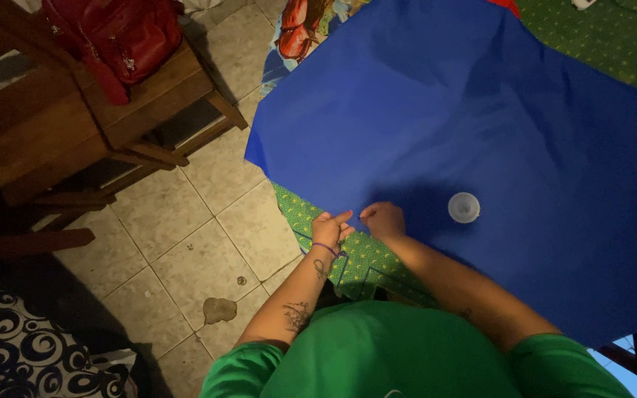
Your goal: Pinning a blue fabric onto a green patterned base and then cutting it with scissors along a specific line.
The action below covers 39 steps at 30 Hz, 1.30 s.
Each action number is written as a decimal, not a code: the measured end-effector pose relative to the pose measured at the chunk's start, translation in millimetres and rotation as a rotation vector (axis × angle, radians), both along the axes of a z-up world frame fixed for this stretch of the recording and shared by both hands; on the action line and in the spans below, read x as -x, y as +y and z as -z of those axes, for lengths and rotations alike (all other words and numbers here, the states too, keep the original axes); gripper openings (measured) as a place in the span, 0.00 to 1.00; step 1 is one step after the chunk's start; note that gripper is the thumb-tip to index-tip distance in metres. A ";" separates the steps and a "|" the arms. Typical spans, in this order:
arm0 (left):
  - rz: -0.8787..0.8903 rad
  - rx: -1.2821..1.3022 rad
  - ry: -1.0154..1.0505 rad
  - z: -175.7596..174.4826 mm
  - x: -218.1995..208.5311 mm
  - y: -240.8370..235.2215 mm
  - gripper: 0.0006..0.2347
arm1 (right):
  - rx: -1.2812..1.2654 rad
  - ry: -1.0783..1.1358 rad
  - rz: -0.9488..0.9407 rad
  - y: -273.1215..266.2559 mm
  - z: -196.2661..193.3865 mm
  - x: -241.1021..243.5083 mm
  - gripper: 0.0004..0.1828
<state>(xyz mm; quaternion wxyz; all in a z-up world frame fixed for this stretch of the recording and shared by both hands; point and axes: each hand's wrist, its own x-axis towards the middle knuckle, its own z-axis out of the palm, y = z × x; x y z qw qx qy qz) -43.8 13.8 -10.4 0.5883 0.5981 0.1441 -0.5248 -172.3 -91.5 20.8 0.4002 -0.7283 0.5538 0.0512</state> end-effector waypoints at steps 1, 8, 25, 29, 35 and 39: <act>0.000 0.001 0.000 -2.5 -0.1 0.0 0.19 | 0.001 0.000 0.000 0.8 0.1 0.4 0.07; -0.036 0.006 0.012 -7.9 -0.9 -1.9 0.18 | 0.025 0.009 0.006 3.5 12.4 1.3 0.04; -0.028 0.081 0.050 -2.0 0.4 1.6 0.14 | 0.003 -0.068 0.279 9.0 43.6 4.2 0.16; -0.037 0.096 0.051 22.5 -0.2 1.2 0.16 | -0.007 -0.045 0.272 11.7 39.2 2.0 0.14; -0.050 0.098 0.045 7.8 1.5 -0.1 0.17 | -0.016 -0.025 0.286 9.4 30.0 -2.5 0.14; -0.049 0.116 0.033 -4.2 2.1 0.7 0.17 | -0.006 -0.001 0.328 12.8 8.9 -7.4 0.14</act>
